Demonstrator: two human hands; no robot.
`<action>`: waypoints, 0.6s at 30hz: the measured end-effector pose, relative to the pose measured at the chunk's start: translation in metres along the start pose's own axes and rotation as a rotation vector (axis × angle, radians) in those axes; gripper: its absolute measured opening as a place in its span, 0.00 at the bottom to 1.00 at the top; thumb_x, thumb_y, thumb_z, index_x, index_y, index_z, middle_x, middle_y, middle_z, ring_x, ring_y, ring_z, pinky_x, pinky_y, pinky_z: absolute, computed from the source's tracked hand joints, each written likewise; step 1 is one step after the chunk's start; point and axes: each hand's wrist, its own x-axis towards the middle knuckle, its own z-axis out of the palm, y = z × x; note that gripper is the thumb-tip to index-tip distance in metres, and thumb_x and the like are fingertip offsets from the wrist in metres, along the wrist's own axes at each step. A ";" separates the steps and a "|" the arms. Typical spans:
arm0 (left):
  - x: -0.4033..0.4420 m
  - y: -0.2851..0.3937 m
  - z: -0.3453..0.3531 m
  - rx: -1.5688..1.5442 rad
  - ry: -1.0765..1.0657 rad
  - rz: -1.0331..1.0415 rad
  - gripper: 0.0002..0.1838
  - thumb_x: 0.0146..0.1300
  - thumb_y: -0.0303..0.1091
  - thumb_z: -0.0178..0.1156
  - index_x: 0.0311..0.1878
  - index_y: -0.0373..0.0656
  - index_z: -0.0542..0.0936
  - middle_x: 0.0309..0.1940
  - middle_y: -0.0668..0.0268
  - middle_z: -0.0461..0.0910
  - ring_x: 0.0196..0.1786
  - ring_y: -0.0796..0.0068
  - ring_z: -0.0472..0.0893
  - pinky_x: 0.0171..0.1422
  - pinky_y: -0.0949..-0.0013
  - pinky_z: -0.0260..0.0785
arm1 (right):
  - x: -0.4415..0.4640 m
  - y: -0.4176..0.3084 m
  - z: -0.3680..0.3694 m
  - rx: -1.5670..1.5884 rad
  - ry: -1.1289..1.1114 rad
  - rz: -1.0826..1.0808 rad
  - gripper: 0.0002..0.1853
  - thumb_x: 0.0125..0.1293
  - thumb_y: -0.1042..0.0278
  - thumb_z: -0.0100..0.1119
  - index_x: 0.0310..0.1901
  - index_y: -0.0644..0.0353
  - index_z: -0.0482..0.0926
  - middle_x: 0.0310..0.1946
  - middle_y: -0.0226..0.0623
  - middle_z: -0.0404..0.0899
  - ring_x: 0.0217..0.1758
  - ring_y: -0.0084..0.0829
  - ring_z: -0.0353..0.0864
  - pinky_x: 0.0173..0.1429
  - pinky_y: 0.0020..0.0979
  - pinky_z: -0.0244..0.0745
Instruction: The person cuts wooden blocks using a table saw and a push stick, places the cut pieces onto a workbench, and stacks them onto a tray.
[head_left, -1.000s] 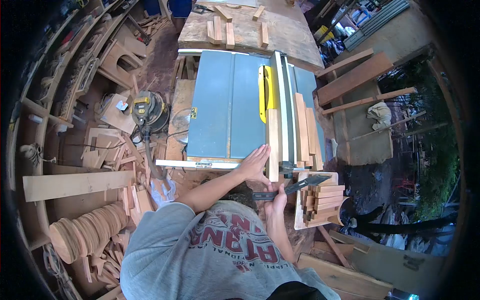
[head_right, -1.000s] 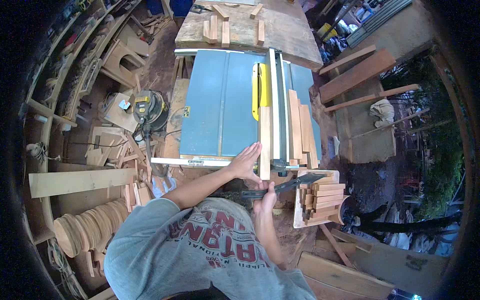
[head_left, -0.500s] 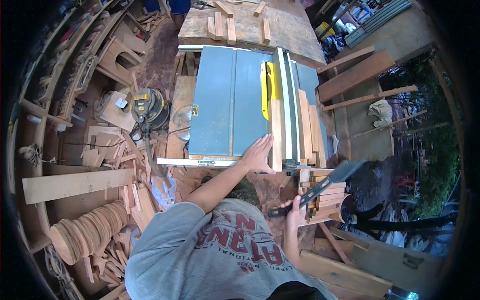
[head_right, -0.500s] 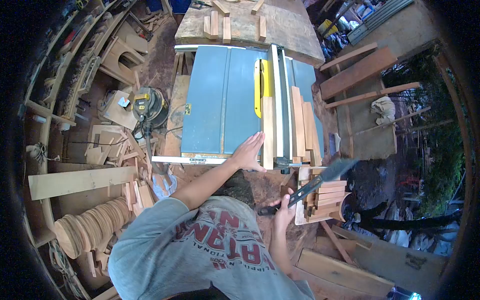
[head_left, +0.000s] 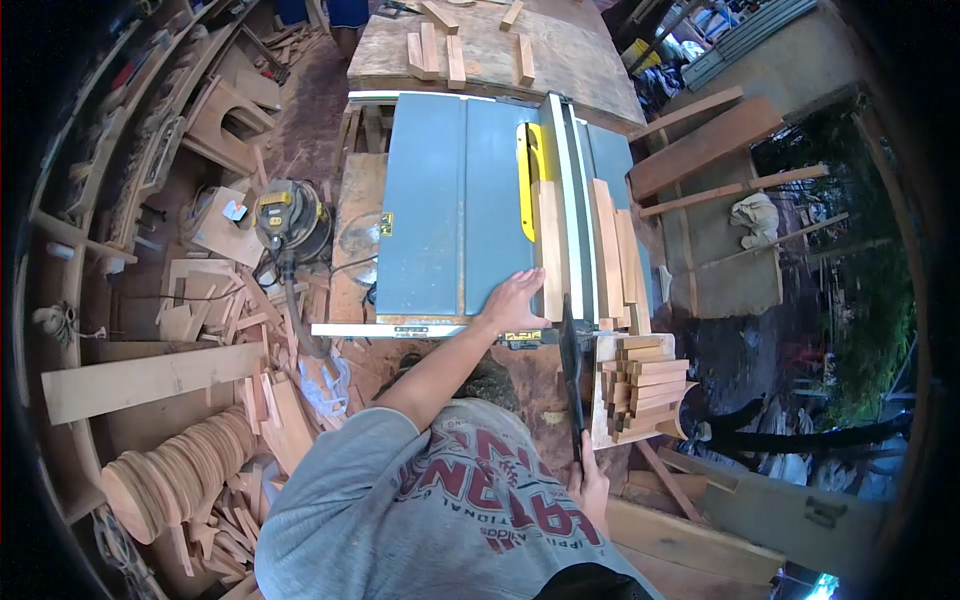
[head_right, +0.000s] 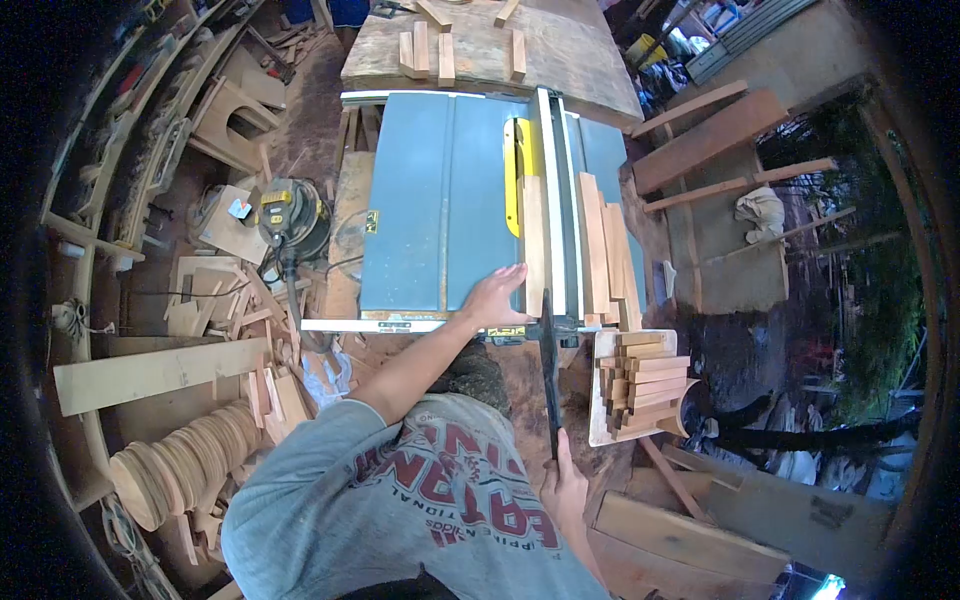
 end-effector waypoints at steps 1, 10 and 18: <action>0.003 0.002 -0.007 0.002 -0.019 -0.022 0.63 0.48 0.59 0.77 0.79 0.28 0.61 0.78 0.42 0.65 0.81 0.50 0.65 0.87 0.57 0.55 | -0.005 0.004 0.000 -0.064 -0.007 -0.022 0.37 0.70 0.79 0.52 0.80 0.49 0.63 0.30 0.57 0.81 0.31 0.57 0.83 0.39 0.47 0.78; 0.021 -0.014 -0.004 0.009 0.013 -0.033 0.58 0.53 0.57 0.75 0.78 0.30 0.63 0.78 0.45 0.66 0.80 0.51 0.66 0.86 0.57 0.56 | 0.034 -0.001 0.037 -0.182 0.014 -0.060 0.40 0.67 0.80 0.53 0.82 0.50 0.60 0.34 0.57 0.82 0.35 0.58 0.83 0.39 0.53 0.75; 0.025 -0.017 -0.008 -0.074 0.041 -0.076 0.50 0.58 0.54 0.73 0.77 0.32 0.67 0.75 0.45 0.70 0.78 0.49 0.69 0.84 0.55 0.60 | 0.086 -0.031 0.043 -0.123 0.003 -0.015 0.42 0.67 0.79 0.55 0.82 0.49 0.58 0.35 0.62 0.83 0.38 0.65 0.82 0.42 0.57 0.74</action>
